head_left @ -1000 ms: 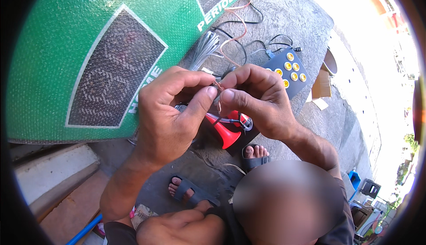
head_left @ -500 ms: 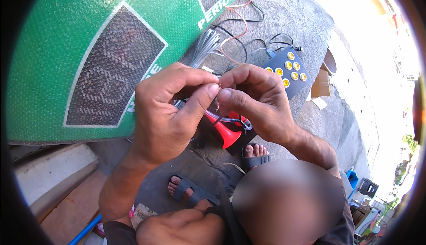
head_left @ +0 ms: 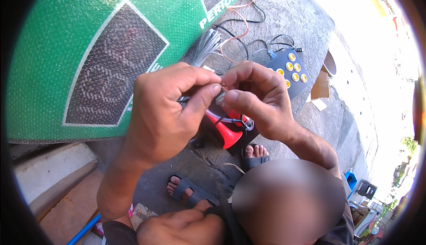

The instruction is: The person unpacks a cardboard box and removes a red siren unit and a black control panel with yellow buttons. They connect wires between the siren and the control panel, then plug in a power cable. Finally, they press buttons on the control panel to test the siren and scoreboard display.

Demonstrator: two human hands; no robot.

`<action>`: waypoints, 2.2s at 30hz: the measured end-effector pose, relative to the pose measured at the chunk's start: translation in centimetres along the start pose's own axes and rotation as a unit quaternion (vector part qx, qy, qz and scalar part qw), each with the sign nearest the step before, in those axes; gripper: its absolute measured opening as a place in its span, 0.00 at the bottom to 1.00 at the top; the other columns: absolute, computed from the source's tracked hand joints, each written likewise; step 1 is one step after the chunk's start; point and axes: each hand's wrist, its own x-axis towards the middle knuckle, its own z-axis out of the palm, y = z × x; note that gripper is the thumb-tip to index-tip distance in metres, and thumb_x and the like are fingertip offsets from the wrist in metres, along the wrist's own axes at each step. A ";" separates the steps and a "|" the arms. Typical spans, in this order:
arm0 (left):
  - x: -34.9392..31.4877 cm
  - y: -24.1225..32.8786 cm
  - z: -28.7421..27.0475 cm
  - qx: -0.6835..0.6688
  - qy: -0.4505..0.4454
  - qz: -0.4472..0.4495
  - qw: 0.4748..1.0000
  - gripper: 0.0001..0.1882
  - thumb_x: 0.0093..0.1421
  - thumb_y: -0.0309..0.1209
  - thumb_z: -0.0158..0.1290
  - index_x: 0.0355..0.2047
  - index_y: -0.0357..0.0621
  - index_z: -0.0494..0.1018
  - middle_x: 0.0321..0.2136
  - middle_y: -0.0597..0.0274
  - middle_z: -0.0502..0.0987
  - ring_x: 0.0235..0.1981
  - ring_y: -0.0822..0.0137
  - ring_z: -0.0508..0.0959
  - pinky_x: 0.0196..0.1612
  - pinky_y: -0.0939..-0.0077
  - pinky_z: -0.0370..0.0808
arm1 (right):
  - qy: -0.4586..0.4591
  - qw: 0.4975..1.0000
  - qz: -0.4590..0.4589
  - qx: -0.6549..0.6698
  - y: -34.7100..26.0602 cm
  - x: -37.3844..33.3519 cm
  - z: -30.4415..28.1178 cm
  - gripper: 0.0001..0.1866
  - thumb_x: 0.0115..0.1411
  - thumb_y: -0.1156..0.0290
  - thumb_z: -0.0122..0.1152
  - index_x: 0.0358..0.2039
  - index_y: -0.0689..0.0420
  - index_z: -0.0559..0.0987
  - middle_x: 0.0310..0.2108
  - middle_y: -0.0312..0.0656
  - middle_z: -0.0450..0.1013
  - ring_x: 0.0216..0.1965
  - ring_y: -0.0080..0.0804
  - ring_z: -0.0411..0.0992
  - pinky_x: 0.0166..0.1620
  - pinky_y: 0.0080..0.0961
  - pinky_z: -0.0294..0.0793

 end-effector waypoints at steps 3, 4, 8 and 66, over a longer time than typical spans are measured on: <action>0.0 -0.1 0.5 0.106 0.032 0.125 0.986 0.06 0.55 0.18 0.62 0.34 0.35 0.80 0.26 0.52 0.80 0.28 0.56 0.83 0.29 0.69 0.77 | -0.007 1.000 0.024 0.000 -0.2 0.2 -0.5 0.06 0.61 0.75 0.68 0.36 0.63 0.81 0.33 0.34 0.74 0.34 0.17 0.72 0.36 0.19 0.72; 0.0 -0.1 0.7 0.116 0.038 0.143 0.982 0.07 0.53 0.17 0.62 0.34 0.35 0.79 0.26 0.51 0.80 0.28 0.53 0.82 0.29 0.67 0.77 | -0.016 1.000 0.018 -0.018 -0.1 0.4 -0.6 0.06 0.61 0.75 0.68 0.36 0.63 0.81 0.34 0.34 0.74 0.33 0.16 0.72 0.36 0.18 0.72; 0.1 0.0 0.8 0.092 0.002 0.087 0.992 0.06 0.56 0.18 0.60 0.34 0.34 0.79 0.26 0.51 0.80 0.27 0.54 0.82 0.29 0.68 0.76 | -0.019 0.970 -0.184 -0.157 0.7 0.9 -1.2 0.05 0.60 0.77 0.67 0.36 0.61 0.80 0.35 0.37 0.72 0.30 0.21 0.72 0.32 0.20 0.73; 1.4 -3.1 2.1 0.220 -0.033 0.377 0.899 0.09 0.46 0.26 0.59 0.30 0.38 0.76 0.27 0.60 0.73 0.25 0.62 0.77 0.27 0.70 0.76 | -0.171 0.949 0.188 -0.187 -3.8 1.5 -3.7 0.12 0.68 0.66 0.60 0.37 0.64 0.78 0.27 0.32 0.74 0.29 0.16 0.70 0.31 0.21 0.70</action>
